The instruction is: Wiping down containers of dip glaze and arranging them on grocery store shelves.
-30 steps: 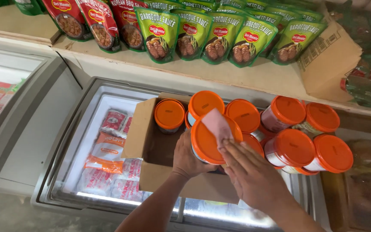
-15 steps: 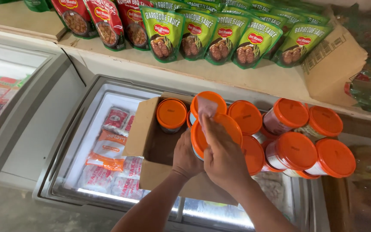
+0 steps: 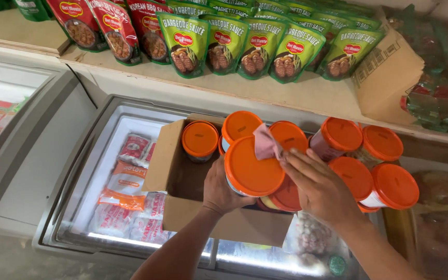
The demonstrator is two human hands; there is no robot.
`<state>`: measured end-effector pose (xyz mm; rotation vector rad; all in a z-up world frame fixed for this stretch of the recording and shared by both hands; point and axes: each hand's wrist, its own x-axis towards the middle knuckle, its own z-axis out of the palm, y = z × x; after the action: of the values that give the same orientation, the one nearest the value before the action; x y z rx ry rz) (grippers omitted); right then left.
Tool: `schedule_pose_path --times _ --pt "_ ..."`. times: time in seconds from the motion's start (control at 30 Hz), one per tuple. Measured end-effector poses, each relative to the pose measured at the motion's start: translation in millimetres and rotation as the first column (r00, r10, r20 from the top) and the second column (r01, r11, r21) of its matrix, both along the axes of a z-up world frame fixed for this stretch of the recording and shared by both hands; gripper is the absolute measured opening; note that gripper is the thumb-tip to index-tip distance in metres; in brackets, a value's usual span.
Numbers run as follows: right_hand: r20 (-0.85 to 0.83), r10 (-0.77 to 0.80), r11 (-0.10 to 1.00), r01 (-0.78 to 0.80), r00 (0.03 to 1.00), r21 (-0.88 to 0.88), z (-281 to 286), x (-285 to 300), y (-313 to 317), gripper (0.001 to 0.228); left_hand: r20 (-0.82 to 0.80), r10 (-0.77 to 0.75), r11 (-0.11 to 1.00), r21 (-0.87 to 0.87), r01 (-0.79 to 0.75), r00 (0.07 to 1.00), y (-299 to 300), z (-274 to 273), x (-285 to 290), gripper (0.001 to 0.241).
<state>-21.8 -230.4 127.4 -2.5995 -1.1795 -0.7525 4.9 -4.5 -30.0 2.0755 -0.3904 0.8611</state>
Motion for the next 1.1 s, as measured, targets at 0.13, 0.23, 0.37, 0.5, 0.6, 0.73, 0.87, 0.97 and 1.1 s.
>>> schedule_pose_path --times 0.13,0.23,0.37,0.5,0.6,0.73,0.87,0.97,1.1 --pt "-0.183 -0.051 0.979 0.085 0.982 0.184 -8.8 7.0 27.4 0.050 -0.074 0.016 0.999 0.032 -0.014 0.997 -1.3 4.9 -0.6 0.112" --pt "-0.081 -0.012 0.952 0.036 0.997 0.303 -27.4 -9.6 55.9 0.048 -0.106 0.009 0.999 0.039 -0.005 0.994 1.7 11.9 0.1 0.109" --pt "-0.072 -0.022 0.906 0.050 0.997 0.420 -42.3 -55.9 96.4 0.045 -0.100 0.012 1.000 0.000 -0.012 0.995 2.6 -4.1 1.4 0.101" --pt "-0.208 0.217 0.828 -0.068 0.954 0.556 -33.4 -57.1 112.0 0.040 -0.157 0.032 0.991 0.132 -0.011 0.987 5.5 -26.4 7.7 0.078" --pt "-0.086 0.301 0.764 -0.186 0.950 0.618 12.3 -38.8 118.2 0.038 -0.120 -0.076 0.993 0.081 0.086 0.990 15.4 25.0 -13.1 0.089" --pt "-0.137 0.067 0.918 -0.007 0.988 0.397 3.4 -1.5 109.6 0.047 -0.162 -0.126 0.990 0.039 0.134 0.979 41.1 15.6 -21.5 0.123" --pt "-0.136 0.067 0.950 -0.021 0.988 0.310 -8.4 7.7 105.1 0.066 0.082 -0.198 0.796 -0.569 0.209 0.977 39.3 55.0 -26.0 0.072" --pt "-0.316 0.210 0.824 0.006 0.925 0.567 -7.4 -2.6 106.1 0.066 0.091 -0.244 0.802 -0.541 0.254 0.966 28.5 96.9 -27.2 0.065" --pt "0.020 -0.204 0.702 0.132 0.979 0.700 -25.0 3.4 107.7 0.052 -0.363 -0.564 0.707 -0.676 0.206 0.742 11.1 94.3 -1.2 0.059"
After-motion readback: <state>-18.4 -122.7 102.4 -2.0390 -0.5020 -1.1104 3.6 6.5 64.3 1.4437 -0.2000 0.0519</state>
